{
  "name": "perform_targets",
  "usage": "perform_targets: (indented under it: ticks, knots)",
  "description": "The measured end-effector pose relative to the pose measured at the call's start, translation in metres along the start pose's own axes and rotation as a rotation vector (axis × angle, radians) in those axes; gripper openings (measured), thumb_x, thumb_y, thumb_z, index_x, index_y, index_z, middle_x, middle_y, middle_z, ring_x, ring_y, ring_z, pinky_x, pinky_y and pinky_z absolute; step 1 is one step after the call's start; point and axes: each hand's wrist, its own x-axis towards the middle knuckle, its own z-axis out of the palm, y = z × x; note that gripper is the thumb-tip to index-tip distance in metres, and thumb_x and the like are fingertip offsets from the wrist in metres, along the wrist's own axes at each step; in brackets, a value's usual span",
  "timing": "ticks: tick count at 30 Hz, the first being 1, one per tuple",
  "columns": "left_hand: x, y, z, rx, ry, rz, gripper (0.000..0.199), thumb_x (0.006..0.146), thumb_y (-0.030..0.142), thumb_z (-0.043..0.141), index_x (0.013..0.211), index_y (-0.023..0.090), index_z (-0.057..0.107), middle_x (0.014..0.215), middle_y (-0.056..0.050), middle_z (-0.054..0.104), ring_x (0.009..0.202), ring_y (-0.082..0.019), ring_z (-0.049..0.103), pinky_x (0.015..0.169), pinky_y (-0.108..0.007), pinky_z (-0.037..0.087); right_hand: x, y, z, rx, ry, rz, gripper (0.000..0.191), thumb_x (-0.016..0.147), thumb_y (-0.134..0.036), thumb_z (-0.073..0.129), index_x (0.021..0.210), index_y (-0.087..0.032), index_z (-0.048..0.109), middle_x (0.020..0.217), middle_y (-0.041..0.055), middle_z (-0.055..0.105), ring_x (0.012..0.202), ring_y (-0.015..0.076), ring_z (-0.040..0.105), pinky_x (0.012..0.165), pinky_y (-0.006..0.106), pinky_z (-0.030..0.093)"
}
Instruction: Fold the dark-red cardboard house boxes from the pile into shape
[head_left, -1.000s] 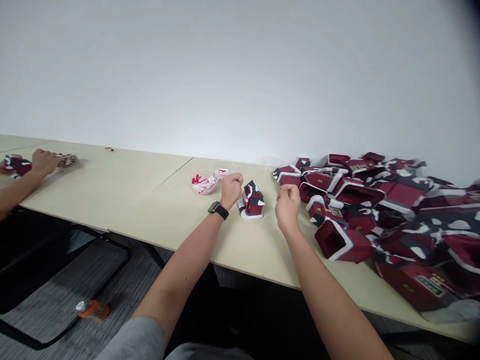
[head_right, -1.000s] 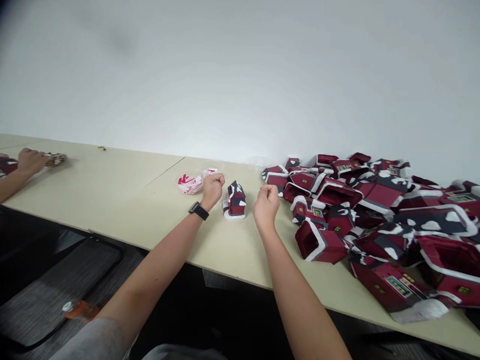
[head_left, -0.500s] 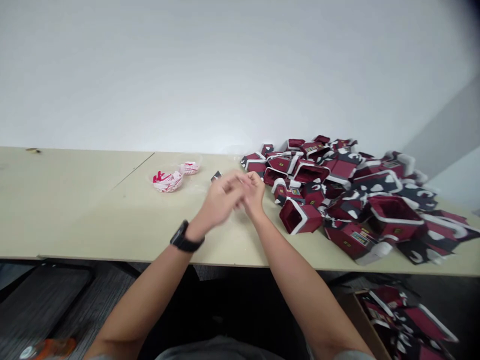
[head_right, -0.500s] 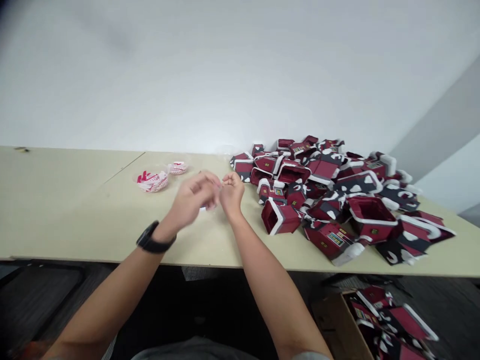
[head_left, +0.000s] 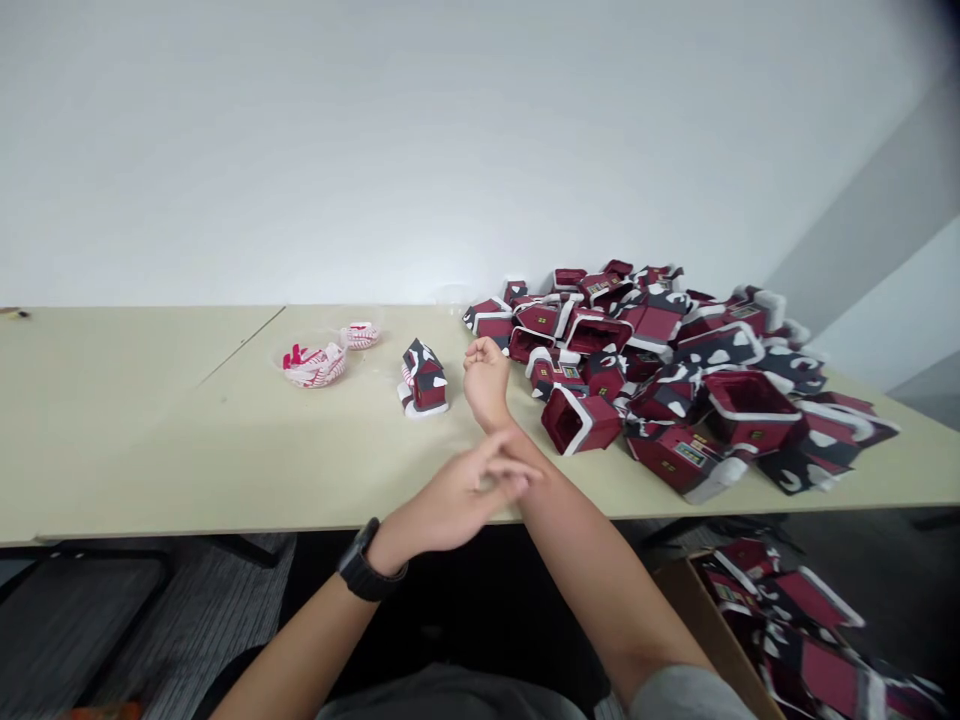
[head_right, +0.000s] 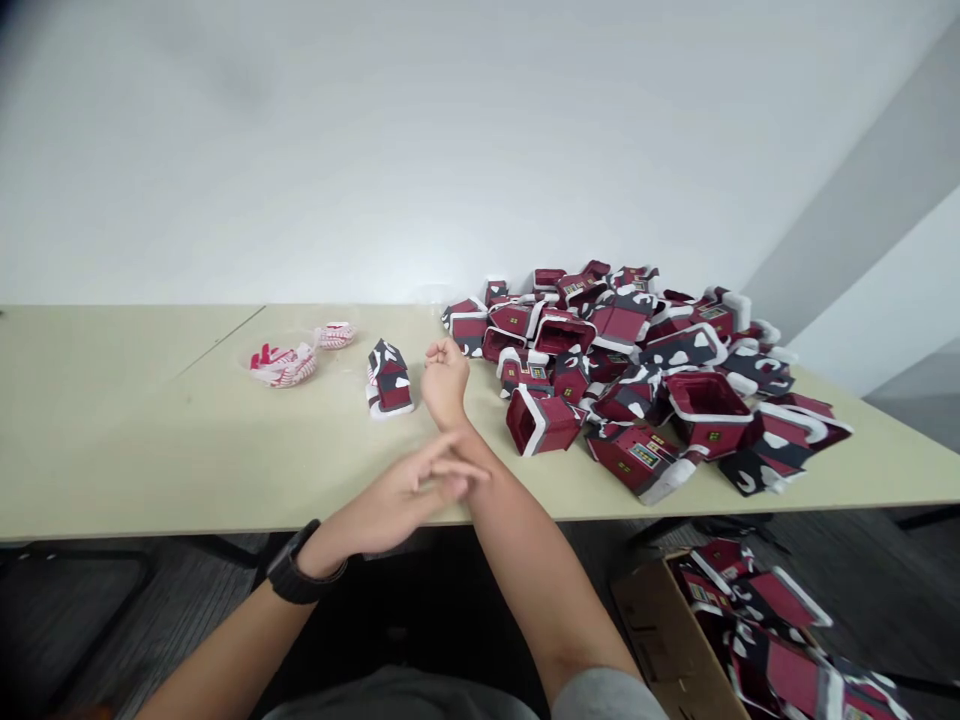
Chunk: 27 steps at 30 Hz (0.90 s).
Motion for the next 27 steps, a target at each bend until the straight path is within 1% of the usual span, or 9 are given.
perform_targets:
  ticks: [3,4,8,12,13,17,21,25,27]
  knots:
    - [0.001,0.001,0.004,0.161,0.467,0.106,0.049,0.098,0.038,0.062,0.145,0.027,0.055,0.149,-0.013,0.061,0.139,-0.030,0.055,0.113,-0.050,0.047,-0.002,-0.004,-0.001,-0.001,0.030,0.013,0.022,0.059,-0.008,0.042,0.073,-0.025,0.044,0.058,-0.0082,0.038,0.055,0.0129,0.033,0.055,0.026,0.025]
    - [0.001,0.001,0.004,0.166,0.461,0.116,0.043,0.099,0.038,0.060,0.141,0.027,0.058,0.145,-0.012,0.063,0.135,-0.029,0.057,0.113,-0.049,0.047,-0.002,-0.005,-0.001,0.001,0.041,0.013,0.022,0.059,-0.007,0.042,0.073,-0.025,0.044,0.058,-0.0081,0.038,0.056,0.0128,0.034,0.056,0.025,0.025]
    - [0.002,-0.001,0.000,0.102,-0.046,0.061,0.042,0.101,0.040,0.058,0.141,0.026,0.058,0.116,-0.010,0.076,0.112,-0.026,0.069,0.104,-0.045,0.054,0.000,-0.006,-0.002,0.005,0.041,0.011,0.021,0.061,-0.008,0.042,0.073,-0.025,0.045,0.059,-0.0080,0.039,0.056,0.0128,0.035,0.055,0.025,0.026]
    - [0.010,-0.007,-0.011,0.323,0.472,0.161,0.053,0.097,0.035,0.061,0.148,0.025,0.051,0.139,-0.015,0.064,0.134,-0.030,0.057,0.116,-0.051,0.045,0.005,-0.003,-0.003,0.001,0.055,0.031,0.020,0.060,-0.008,0.043,0.071,-0.025,0.044,0.059,-0.0082,0.039,0.056,0.0126,0.035,0.055,0.025,0.026]
    - [0.012,-0.008,-0.013,0.330,0.493,0.150,0.051,0.098,0.036,0.060,0.147,0.025,0.051,0.136,-0.015,0.065,0.132,-0.030,0.059,0.114,-0.051,0.046,0.006,-0.002,-0.004,0.003,0.059,0.030,0.020,0.060,-0.008,0.044,0.071,-0.025,0.044,0.059,-0.0082,0.039,0.056,0.0125,0.035,0.055,0.025,0.027]
    - [0.017,-0.009,-0.014,0.187,0.070,0.081,0.054,0.099,0.038,0.059,0.151,0.028,0.046,0.121,-0.011,0.071,0.116,-0.026,0.068,0.103,-0.045,0.054,0.007,-0.001,-0.005,0.031,0.052,-0.014,0.018,0.059,-0.010,0.043,0.070,-0.024,0.046,0.062,-0.0073,0.043,0.058,0.0120,0.038,0.057,0.024,0.029]
    - [0.026,-0.013,-0.017,0.226,0.454,0.183,0.069,0.095,0.032,0.065,0.157,0.026,0.035,0.139,-0.016,0.062,0.129,-0.027,0.061,0.111,-0.048,0.047,0.006,-0.002,-0.006,0.047,0.039,0.038,0.012,0.060,-0.014,0.044,0.066,-0.024,0.046,0.057,-0.0073,0.041,0.055,0.0119,0.035,0.053,0.024,0.026]
    - [0.034,-0.013,-0.024,0.069,0.191,0.114,0.059,0.097,0.030,0.062,0.151,0.026,0.041,0.116,-0.011,0.072,0.103,-0.022,0.070,0.099,-0.044,0.054,0.008,0.000,-0.007,0.080,0.015,0.062,0.006,0.062,-0.019,0.046,0.063,-0.025,0.045,0.053,-0.0075,0.038,0.052,0.0114,0.031,0.050,0.024,0.024]
    - [0.036,-0.010,-0.026,0.062,0.284,0.131,0.064,0.094,0.028,0.065,0.153,0.027,0.039,0.116,-0.010,0.072,0.105,-0.022,0.070,0.100,-0.043,0.054,0.010,0.003,-0.008,0.080,0.009,0.053,0.006,0.064,-0.022,0.049,0.064,-0.025,0.043,0.052,-0.0082,0.037,0.050,0.0111,0.030,0.049,0.024,0.023]
